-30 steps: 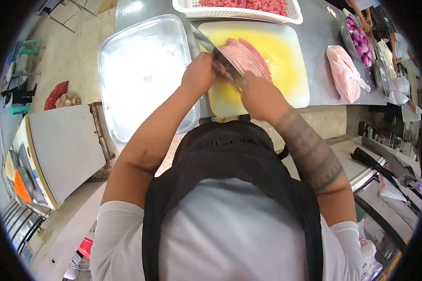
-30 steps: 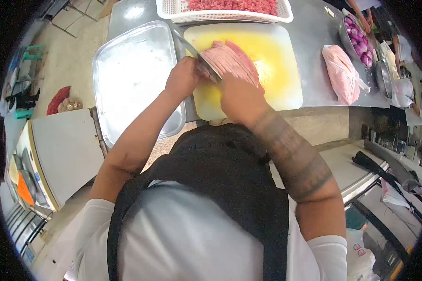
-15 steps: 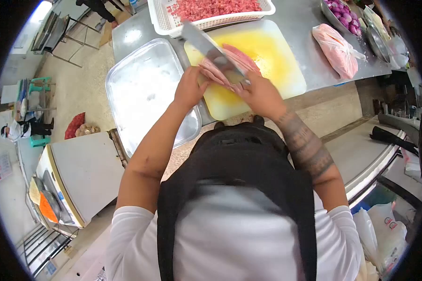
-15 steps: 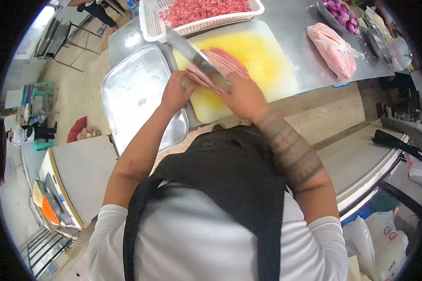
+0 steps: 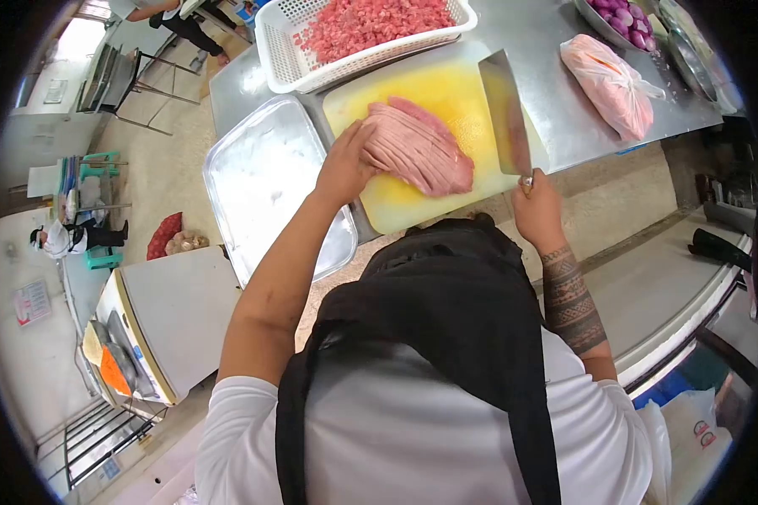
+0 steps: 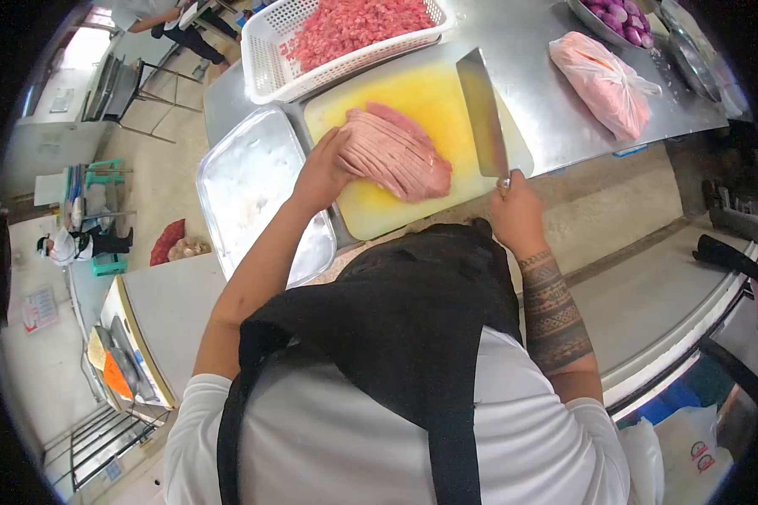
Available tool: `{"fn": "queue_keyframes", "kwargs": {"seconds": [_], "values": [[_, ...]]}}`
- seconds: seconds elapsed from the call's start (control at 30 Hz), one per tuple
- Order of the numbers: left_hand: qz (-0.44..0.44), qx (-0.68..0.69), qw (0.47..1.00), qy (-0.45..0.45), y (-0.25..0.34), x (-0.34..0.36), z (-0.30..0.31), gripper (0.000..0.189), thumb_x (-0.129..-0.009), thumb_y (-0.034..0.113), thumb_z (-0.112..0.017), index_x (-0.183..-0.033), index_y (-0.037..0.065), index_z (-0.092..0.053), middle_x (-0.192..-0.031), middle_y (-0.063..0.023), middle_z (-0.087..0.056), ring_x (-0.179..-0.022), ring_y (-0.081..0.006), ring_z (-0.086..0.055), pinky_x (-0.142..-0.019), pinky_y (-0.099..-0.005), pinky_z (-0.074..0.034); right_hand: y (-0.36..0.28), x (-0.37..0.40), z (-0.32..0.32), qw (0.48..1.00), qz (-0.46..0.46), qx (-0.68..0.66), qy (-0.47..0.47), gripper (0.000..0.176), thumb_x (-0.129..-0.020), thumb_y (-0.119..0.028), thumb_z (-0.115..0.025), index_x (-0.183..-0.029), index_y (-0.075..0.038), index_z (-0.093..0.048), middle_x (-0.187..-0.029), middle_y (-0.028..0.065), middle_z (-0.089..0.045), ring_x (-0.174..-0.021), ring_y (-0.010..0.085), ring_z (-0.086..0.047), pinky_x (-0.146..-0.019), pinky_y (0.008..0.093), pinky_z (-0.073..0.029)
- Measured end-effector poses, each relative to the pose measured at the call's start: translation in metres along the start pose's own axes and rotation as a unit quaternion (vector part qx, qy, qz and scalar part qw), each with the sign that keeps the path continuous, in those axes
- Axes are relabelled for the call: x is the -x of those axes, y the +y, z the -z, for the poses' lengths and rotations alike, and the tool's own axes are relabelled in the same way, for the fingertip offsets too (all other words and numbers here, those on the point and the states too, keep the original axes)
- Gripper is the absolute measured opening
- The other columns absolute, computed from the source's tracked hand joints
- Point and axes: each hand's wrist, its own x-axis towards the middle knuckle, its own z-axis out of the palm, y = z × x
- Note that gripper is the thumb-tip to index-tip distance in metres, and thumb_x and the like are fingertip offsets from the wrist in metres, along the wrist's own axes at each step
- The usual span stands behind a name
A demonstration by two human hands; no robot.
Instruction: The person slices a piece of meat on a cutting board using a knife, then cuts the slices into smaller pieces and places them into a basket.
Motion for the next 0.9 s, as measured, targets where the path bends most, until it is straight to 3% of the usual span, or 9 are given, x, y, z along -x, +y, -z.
{"fn": "queue_keyframes", "kwargs": {"seconds": [0.2, 0.3, 0.5, 0.6, 0.7, 0.8, 0.87, 0.9], "values": [[0.059, -0.003, 0.998, -0.030, 0.018, -0.014, 0.015, 0.083, -0.067, 0.018, -0.094, -0.141, 0.011, -0.057, -0.143, -0.0198, -0.057, -0.134, -0.0430, -0.054, -0.114, -0.0488, -0.046, -0.023, -0.037, 0.016, 0.993, 0.032, 0.064, -0.089, 0.026, -0.098, -0.019, -0.058, -0.114, 0.001, -0.054, -0.096, 0.0299, -0.071, -0.093, 0.0499, -0.069, -0.082, 0.0590, -0.055], [0.036, -0.099, 0.993, -0.061, 0.020, -0.027, 0.022, 0.087, -0.065, 0.022, -0.096, -0.141, 0.010, -0.057, -0.143, -0.0192, -0.056, -0.134, -0.0405, -0.055, -0.115, -0.0495, -0.045, -0.015, -0.049, 0.018, 0.988, 0.066, 0.064, -0.126, 0.025, -0.098, -0.018, -0.059, -0.113, 0.001, -0.053, -0.096, 0.0301, -0.071, -0.093, 0.0500, -0.070, -0.083, 0.0598, -0.055], [0.078, -0.165, 0.969, -0.165, 0.038, -0.027, 0.027, 0.078, -0.064, 0.022, -0.097, -0.134, 0.010, -0.064, -0.153, -0.0235, -0.050, -0.144, -0.0441, -0.046, -0.122, -0.0486, -0.040, -0.004, -0.068, 0.027, 0.975, 0.128, 0.065, -0.171, 0.024, -0.097, -0.017, -0.060, -0.110, 0.002, -0.051, -0.093, 0.0322, -0.070, -0.091, 0.0513, -0.069, -0.081, 0.0598, -0.055], [0.100, -0.165, 0.972, -0.133, 0.036, -0.014, 0.020, 0.075, -0.065, 0.021, -0.097, -0.132, 0.009, -0.065, -0.158, -0.0238, -0.046, -0.149, -0.0461, -0.040, -0.125, -0.0472, -0.037, 0.002, -0.074, 0.031, 0.968, 0.146, 0.058, -0.194, 0.025, -0.097, -0.016, -0.060, -0.111, 0.003, -0.051, -0.092, 0.0327, -0.070, -0.091, 0.0517, -0.069, -0.081, 0.0598, -0.055], [0.042, -0.197, 0.978, -0.048, 0.044, 0.015, 0.018, 0.076, -0.064, 0.025, -0.097, -0.130, 0.006, -0.064, -0.151, -0.0226, -0.054, -0.141, -0.0436, -0.051, -0.119, -0.0486, -0.043, 0.014, -0.077, 0.034, 0.966, 0.144, 0.023, -0.214, 0.028, -0.098, -0.016, -0.059, -0.115, 0.004, -0.051, -0.094, 0.0333, -0.069, -0.092, 0.0521, -0.069, -0.081, 0.0595, -0.055], [0.180, -0.115, 0.972, -0.101, 0.074, 0.044, 0.019, 0.070, -0.066, 0.022, -0.096, -0.128, 0.004, -0.066, -0.133, -0.0217, -0.067, -0.125, -0.0416, -0.062, -0.106, -0.0485, -0.050, 0.027, -0.082, 0.040, 0.959, 0.149, 0.003, -0.240, 0.031, -0.098, -0.017, -0.059, -0.118, 0.006, -0.052, -0.095, 0.0345, -0.069, -0.094, 0.0521, -0.068, -0.083, 0.0579, -0.055], [0.194, -0.055, 0.970, -0.139, 0.115, 0.059, 0.026, 0.068, -0.067, 0.032, -0.095, -0.122, 0.003, -0.068, -0.116, -0.0229, -0.072, -0.112, -0.0411, -0.068, -0.100, -0.0485, -0.052, 0.032, -0.086, 0.043, 0.961, 0.141, -0.015, -0.239, 0.031, -0.099, -0.017, -0.061, -0.117, 0.007, -0.053, -0.096, 0.0325, -0.069, -0.094, 0.0507, -0.069, -0.082, 0.0539, -0.055], [0.214, -0.043, 0.966, -0.135, 0.121, 0.074, 0.019, 0.068, -0.068, 0.032, -0.095, -0.122, 0.002, -0.068, -0.115, -0.0234, -0.072, -0.112, -0.0417, -0.068, -0.099, -0.0487, -0.053, 0.035, -0.088, 0.043, 0.961, 0.137, -0.025, -0.239, 0.031, -0.099, -0.017, -0.061, -0.117, 0.007, -0.053, -0.097, 0.0315, -0.069, -0.094, 0.0500, -0.069, -0.081, 0.0519, -0.055]]}}
